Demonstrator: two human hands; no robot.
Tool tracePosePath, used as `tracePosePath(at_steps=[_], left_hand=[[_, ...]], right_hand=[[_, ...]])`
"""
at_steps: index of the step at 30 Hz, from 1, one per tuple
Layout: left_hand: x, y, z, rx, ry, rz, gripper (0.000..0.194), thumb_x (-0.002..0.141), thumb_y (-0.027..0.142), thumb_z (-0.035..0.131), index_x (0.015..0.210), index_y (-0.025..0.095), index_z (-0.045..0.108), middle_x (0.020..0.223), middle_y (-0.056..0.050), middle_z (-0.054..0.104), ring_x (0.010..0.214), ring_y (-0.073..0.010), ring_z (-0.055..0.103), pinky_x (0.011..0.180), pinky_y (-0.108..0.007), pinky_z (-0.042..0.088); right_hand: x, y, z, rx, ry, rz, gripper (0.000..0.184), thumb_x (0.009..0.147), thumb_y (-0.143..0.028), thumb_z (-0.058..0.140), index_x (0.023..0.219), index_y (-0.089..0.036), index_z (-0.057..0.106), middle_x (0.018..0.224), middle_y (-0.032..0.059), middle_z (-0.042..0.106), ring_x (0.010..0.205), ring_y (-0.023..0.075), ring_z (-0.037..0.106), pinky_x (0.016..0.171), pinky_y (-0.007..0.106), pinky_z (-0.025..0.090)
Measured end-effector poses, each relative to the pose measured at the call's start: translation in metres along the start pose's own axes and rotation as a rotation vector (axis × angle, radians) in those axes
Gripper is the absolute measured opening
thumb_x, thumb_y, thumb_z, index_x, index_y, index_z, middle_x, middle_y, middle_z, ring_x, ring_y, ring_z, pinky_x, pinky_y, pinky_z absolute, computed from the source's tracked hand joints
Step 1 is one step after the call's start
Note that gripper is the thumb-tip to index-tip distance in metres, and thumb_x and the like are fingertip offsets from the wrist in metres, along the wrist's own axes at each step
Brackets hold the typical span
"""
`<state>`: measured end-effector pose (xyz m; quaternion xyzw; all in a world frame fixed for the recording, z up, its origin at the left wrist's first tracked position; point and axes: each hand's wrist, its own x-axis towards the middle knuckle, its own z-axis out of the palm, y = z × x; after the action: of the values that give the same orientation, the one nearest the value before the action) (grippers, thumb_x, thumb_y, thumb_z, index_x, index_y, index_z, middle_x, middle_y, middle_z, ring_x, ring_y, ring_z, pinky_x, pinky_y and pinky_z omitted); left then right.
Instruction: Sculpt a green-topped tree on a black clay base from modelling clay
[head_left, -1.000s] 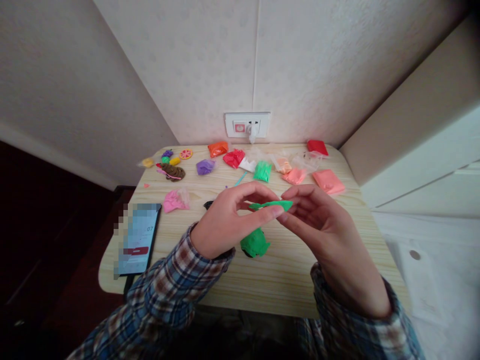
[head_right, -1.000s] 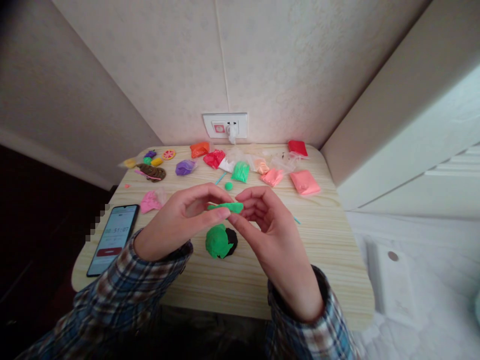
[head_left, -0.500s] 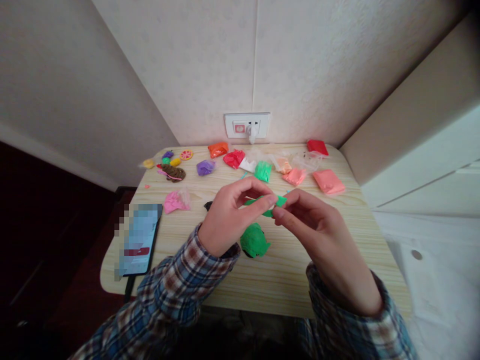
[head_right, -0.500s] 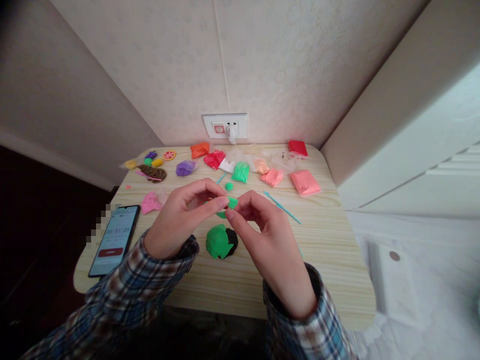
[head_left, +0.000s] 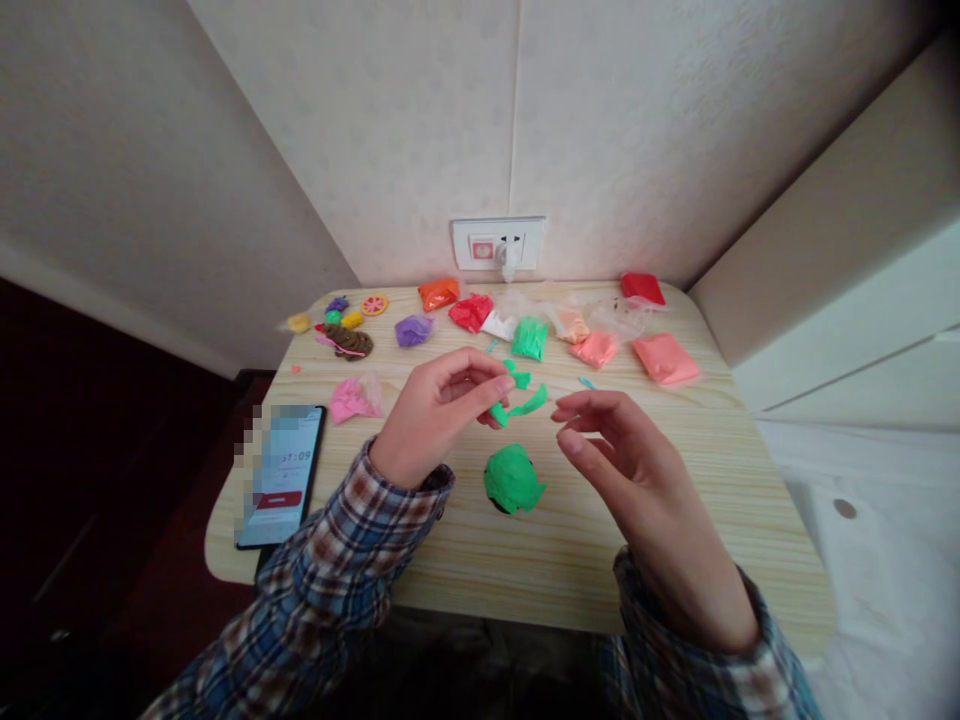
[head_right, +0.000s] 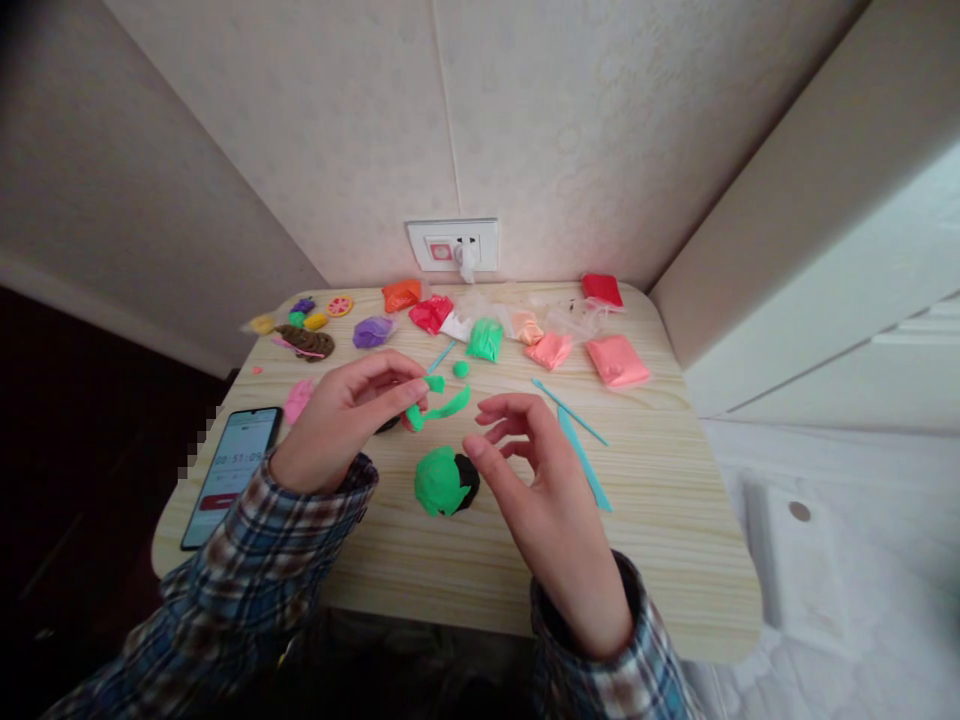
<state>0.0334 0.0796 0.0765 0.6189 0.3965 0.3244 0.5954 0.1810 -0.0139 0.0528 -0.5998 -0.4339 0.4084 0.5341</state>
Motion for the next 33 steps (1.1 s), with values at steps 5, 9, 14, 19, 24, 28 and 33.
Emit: tracePosePath(at_steps=[5,9,14,19,24,28,33], left_hand=[[0.0,0.006,0.012,0.021,-0.006,0.124,0.008,0.075,0.022,0.065,0.075,0.015,0.062,0.07,0.001,0.064,0.065,-0.0102,0.06,0.059,-0.02,0.049],[0.0,0.004,0.017,0.013,0.02,0.207,0.004,0.076,0.017,0.065,0.075,0.015,0.063,0.07,0.001,0.064,0.068,-0.0103,0.061,0.064,-0.02,0.049],[0.001,0.002,0.018,-0.061,0.041,0.259,0.005,0.075,0.017,0.067,0.073,0.016,0.063,0.069,0.002,0.063,0.066,-0.0099,0.061,0.062,-0.02,0.05],[0.001,0.003,0.019,-0.053,0.065,0.274,0.003,0.075,0.016,0.068,0.074,0.016,0.065,0.069,0.002,0.063,0.064,-0.01,0.06,0.06,-0.021,0.049],[0.0,0.002,0.022,-0.019,0.086,0.285,0.002,0.075,0.014,0.067,0.074,0.015,0.066,0.07,0.001,0.064,0.066,-0.0098,0.06,0.062,-0.02,0.049],[0.003,-0.003,0.02,0.01,0.158,0.314,0.002,0.076,0.016,0.066,0.074,0.016,0.065,0.073,0.001,0.066,0.068,-0.0108,0.062,0.062,-0.021,0.05],[0.014,-0.019,0.006,0.174,0.249,0.308,0.003,0.077,0.018,0.065,0.078,0.015,0.065,0.077,-0.001,0.067,0.069,-0.0111,0.062,0.062,-0.021,0.051]], right_hand=[[0.014,-0.007,0.008,-0.122,-0.049,-0.111,0.027,0.077,-0.04,0.064,0.097,-0.023,0.056,0.101,0.0054,0.061,0.092,0.0208,0.056,0.078,0.037,0.046],[0.019,-0.011,0.009,-0.145,-0.101,-0.16,0.022,0.078,-0.037,0.064,0.093,-0.021,0.058,0.094,0.0042,0.061,0.092,0.0206,0.057,0.081,0.038,0.046],[0.019,-0.015,0.007,0.105,-0.18,-0.07,0.021,0.075,-0.033,0.068,0.09,-0.024,0.055,0.09,0.0007,0.061,0.085,0.0161,0.06,0.075,0.031,0.05],[0.019,-0.016,0.005,0.375,-0.2,0.081,0.019,0.077,-0.03,0.067,0.091,-0.024,0.057,0.084,-0.0017,0.063,0.079,0.0122,0.061,0.072,0.026,0.05],[0.019,-0.014,0.01,0.468,-0.124,0.165,0.029,0.07,-0.025,0.071,0.094,-0.023,0.055,0.082,-0.0024,0.063,0.077,0.012,0.06,0.072,0.027,0.049],[0.019,-0.011,0.014,0.489,0.06,0.141,0.028,0.069,-0.025,0.07,0.093,-0.024,0.055,0.079,-0.0025,0.059,0.073,0.0122,0.058,0.072,0.028,0.048],[0.015,0.002,0.003,0.537,0.404,0.003,0.018,0.072,-0.023,0.069,0.086,-0.025,0.057,0.082,-0.0036,0.054,0.073,0.0087,0.054,0.069,0.021,0.046]])
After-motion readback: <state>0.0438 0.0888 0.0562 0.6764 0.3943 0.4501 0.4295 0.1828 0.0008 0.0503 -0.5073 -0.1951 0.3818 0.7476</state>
